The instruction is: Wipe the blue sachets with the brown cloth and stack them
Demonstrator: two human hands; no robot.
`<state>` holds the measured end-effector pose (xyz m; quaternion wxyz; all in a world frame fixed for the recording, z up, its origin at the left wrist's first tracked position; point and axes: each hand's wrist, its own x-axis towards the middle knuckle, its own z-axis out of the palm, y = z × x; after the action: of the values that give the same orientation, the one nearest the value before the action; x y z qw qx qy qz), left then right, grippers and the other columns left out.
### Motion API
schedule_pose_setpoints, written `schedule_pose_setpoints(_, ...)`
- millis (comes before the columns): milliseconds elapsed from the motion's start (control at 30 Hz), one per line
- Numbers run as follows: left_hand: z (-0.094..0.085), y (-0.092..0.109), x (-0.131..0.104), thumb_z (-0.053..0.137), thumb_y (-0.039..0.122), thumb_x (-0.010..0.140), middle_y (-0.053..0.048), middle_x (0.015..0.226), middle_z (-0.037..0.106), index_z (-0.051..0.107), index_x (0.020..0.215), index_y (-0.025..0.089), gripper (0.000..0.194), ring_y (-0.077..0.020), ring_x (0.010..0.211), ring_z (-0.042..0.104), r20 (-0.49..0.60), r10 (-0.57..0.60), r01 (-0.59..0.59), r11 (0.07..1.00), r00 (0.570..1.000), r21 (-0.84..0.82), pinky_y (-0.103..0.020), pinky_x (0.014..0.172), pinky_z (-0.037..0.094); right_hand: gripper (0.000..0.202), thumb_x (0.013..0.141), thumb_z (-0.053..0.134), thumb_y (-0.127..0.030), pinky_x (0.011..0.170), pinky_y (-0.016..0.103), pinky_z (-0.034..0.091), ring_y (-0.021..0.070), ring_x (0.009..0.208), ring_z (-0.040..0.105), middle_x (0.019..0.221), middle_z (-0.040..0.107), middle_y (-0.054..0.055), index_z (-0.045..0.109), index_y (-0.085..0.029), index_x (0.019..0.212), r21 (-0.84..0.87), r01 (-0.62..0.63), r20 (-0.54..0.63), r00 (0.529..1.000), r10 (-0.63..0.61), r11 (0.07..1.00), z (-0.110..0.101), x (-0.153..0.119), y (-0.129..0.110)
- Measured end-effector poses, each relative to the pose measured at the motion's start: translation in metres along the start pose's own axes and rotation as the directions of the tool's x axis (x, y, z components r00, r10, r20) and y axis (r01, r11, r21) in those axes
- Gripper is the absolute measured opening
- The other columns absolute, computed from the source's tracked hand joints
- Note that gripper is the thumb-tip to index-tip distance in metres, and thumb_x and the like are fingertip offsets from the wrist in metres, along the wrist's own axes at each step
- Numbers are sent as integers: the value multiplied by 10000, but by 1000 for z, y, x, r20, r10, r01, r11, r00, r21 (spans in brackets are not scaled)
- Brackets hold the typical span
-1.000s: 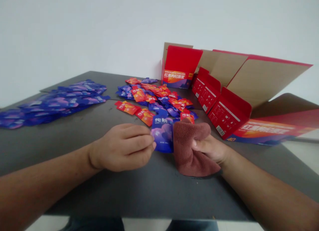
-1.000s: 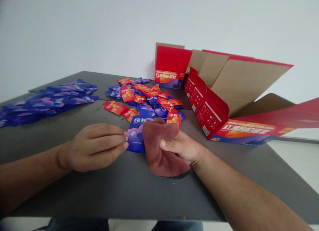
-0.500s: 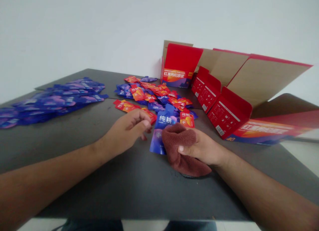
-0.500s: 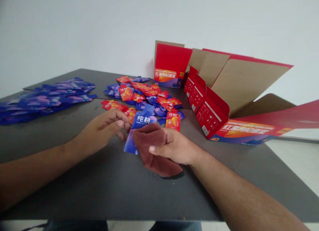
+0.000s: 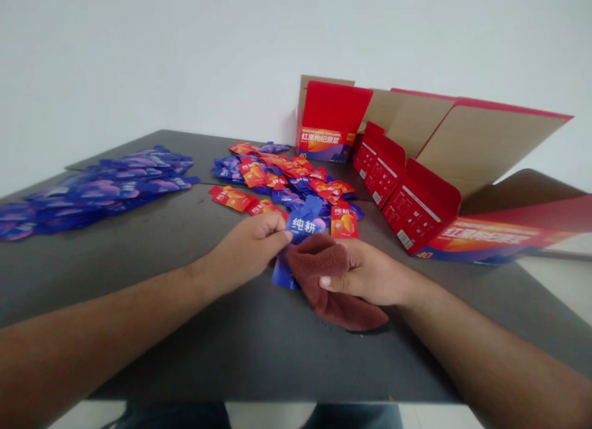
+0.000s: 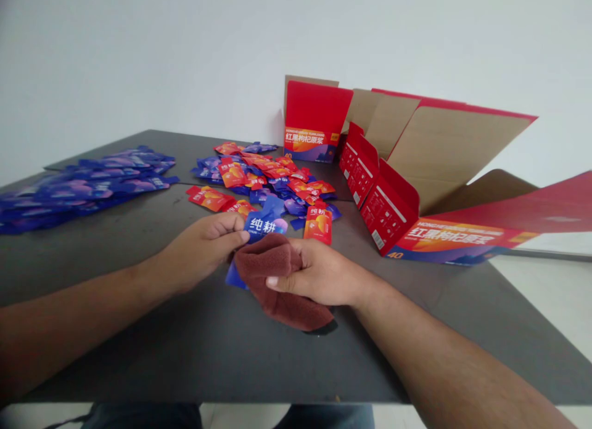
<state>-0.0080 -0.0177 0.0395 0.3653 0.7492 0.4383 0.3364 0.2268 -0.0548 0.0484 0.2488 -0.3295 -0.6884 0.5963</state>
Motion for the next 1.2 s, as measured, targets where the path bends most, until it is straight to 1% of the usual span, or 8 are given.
schedule_pose_setpoints(167, 7, -18, -3, 576, 340, 893, 48, 582, 519, 499, 695, 207, 250, -121, 526, 467, 39, -50, 51, 998, 998, -38, -250, 508, 361, 419, 912, 659, -309, 869, 326, 524, 208, 1004, 664, 1132, 704, 41, 597, -217, 1316, -345, 39, -121, 989, -86, 938, -5, 0, -13)
schedule_pose_setpoints(300, 10, -28, -5, 570, 317, 904, 48, 622, 544, 516, 719, 198, 227, -119, 579, 502, 88, -46, 48, 999, 995, -22, -248, 565, 391, 348, 871, 631, -191, 872, 343, 510, 228, 1014, 654, 1122, 684, 47, 648, -232, 1216, -749, -78, -385, 860, -336, 658, -7, 5, -10)
schedule_pose_setpoints(400, 9, -29, -5, 567, 327, 909, 42, 645, 556, 520, 707, 190, 249, -124, 616, 517, 123, -35, 36, 999, 992, -5, -254, 597, 397, 166, 811, 659, -192, 791, 362, 508, 249, 917, 625, 964, 636, 72, 633, -185, 974, -851, -194, -431, 789, -437, 489, -3, 7, -1)
schedule_pose_setpoints(633, 1, -27, -4, 580, 302, 878, 32, 692, 569, 560, 721, 184, 196, -141, 682, 518, 143, -35, 31, 999, 989, 31, -258, 620, 381, 168, 864, 634, -171, 845, 338, 503, 225, 980, 599, 1040, 635, 56, 582, -206, 1019, -897, 162, 37, 955, -296, 412, 27, 3, 1)
schedule_pose_setpoints(833, 4, -29, -6, 570, 333, 902, 32, 689, 592, 555, 745, 187, 215, -132, 649, 522, 223, -58, 79, 993, 973, -85, -252, 606, 397, 159, 823, 634, -146, 760, 354, 495, 231, 882, 586, 936, 598, 58, 557, -195, 954, -905, -90, -288, 849, -444, 415, 8, 8, 4)
schedule_pose_setpoints(933, 3, -30, -6, 569, 335, 900, 26, 701, 596, 572, 750, 185, 212, -136, 662, 527, 201, -63, 77, 995, 978, -64, -252, 607, 401, 156, 819, 640, -150, 773, 358, 501, 236, 895, 583, 937, 602, 60, 556, -201, 940, -901, -44, -237, 884, -404, 431, 13, 9, 7)
schedule_pose_setpoints(1067, 2, -30, -4, 577, 301, 877, 31, 684, 560, 538, 713, 184, 206, -131, 658, 498, 166, -11, 11, 1000, 986, -2, -249, 602, 394, 185, 907, 613, -185, 862, 349, 505, 230, 1004, 596, 1063, 643, 65, 596, -206, 1090, -887, 182, 56, 955, -292, 425, 32, 4, 4)
schedule_pose_setpoints(1200, 4, -30, -5, 574, 323, 891, 18, 730, 613, 600, 790, 179, 178, -139, 672, 529, 225, -59, 76, 995, 973, -68, -255, 605, 413, 190, 858, 634, -169, 798, 352, 503, 235, 944, 593, 1014, 623, 71, 575, -193, 1037, -914, 10, -150, 921, -360, 406, 22, 4, 5)
